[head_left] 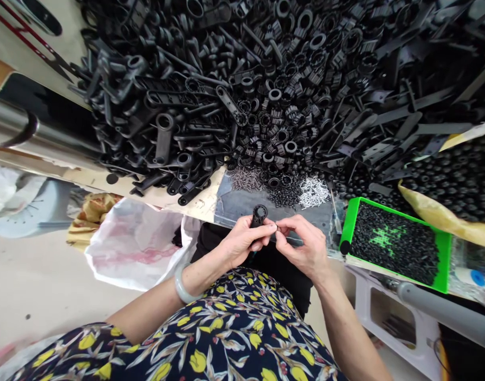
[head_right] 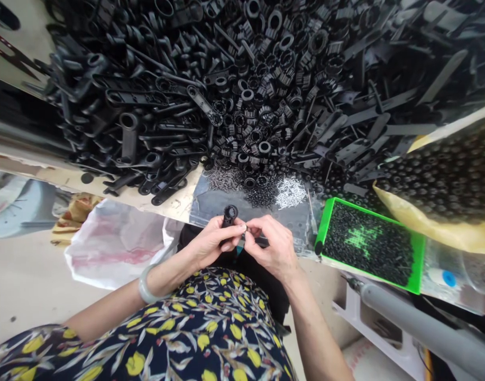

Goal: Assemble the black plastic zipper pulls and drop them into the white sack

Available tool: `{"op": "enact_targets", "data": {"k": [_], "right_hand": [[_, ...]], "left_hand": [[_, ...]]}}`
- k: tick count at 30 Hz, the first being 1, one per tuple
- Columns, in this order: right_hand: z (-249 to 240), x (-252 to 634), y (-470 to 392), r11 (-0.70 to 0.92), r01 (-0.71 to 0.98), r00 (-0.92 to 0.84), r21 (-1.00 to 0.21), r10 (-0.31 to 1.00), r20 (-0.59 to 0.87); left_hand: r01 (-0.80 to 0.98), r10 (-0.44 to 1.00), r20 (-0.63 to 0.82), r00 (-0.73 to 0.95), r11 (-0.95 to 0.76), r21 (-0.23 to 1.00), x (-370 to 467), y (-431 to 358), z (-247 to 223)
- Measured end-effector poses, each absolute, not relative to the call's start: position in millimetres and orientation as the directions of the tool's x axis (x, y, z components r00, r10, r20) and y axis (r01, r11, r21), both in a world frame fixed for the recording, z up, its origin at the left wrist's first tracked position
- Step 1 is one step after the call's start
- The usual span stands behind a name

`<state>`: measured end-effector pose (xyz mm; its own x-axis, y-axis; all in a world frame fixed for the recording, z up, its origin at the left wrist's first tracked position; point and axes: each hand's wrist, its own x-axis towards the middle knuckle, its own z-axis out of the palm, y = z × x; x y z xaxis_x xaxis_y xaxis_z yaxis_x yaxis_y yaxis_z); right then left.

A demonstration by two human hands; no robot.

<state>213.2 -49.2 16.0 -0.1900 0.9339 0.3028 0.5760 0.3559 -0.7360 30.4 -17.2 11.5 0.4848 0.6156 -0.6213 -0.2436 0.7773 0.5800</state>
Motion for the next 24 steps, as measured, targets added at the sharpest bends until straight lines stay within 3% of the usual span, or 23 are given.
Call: {"op": "enact_targets", "data": {"k": [9, 14, 24], "right_hand": [[6, 216, -48, 0.315, 0.609, -0.173, -0.728, 0.948, 0.266], [6, 219, -49, 0.285, 0.623, -0.17, -0.729, 0.958, 0.229], [0, 207, -48, 0.306, 0.644, -0.259, -0.701, 0.95, 0.177]], "left_hand": [[-0.207, 0.59, -0.627, 0.509, 0.791, 0.576, 26, -19, 14], [-0.286, 0.534, -0.614, 0.581, 0.84, 0.461, 12, -23, 21], [-0.244, 0.589, -0.631, 0.504, 0.798, 0.55, 13, -30, 25]]}}
